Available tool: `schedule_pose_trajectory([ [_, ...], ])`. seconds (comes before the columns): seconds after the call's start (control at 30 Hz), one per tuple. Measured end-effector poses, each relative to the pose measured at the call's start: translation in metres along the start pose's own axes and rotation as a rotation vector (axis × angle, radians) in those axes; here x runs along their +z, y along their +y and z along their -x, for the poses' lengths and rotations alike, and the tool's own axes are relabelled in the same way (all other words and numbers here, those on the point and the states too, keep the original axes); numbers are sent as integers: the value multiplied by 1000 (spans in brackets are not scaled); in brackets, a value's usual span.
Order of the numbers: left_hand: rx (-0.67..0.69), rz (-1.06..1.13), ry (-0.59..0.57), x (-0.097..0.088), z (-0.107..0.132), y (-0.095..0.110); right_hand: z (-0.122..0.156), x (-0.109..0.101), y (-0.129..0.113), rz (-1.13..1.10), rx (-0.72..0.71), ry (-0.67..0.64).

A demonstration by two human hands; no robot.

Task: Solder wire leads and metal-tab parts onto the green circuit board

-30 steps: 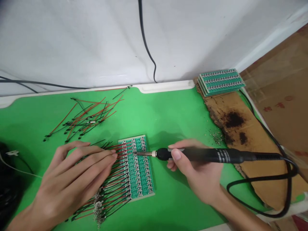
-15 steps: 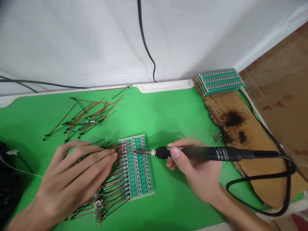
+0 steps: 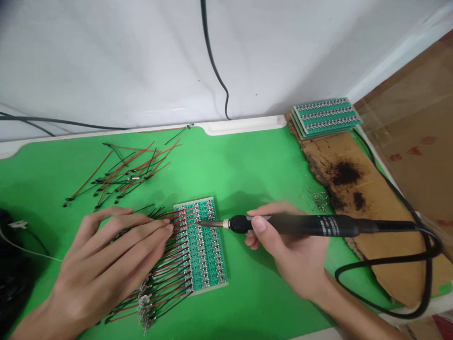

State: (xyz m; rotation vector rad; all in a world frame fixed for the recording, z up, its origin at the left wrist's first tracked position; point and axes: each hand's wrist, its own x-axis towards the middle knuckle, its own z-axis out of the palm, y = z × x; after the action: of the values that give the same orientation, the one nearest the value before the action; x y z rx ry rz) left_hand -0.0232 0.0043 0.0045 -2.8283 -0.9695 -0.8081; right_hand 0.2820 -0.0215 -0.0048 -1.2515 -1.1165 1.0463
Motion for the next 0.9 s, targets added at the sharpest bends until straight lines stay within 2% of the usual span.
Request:
schedule_pose_trajectory([
  [0.47,-3,20,6,-1,1,0,1,0,-2,7,-8,-2],
  [0.63,8,11,-4,-1,0,-1,2,2,-3,29,35,30],
  [0.9,-4,0,-6,0,2,0,1,-1,-2,22,-13,-11],
])
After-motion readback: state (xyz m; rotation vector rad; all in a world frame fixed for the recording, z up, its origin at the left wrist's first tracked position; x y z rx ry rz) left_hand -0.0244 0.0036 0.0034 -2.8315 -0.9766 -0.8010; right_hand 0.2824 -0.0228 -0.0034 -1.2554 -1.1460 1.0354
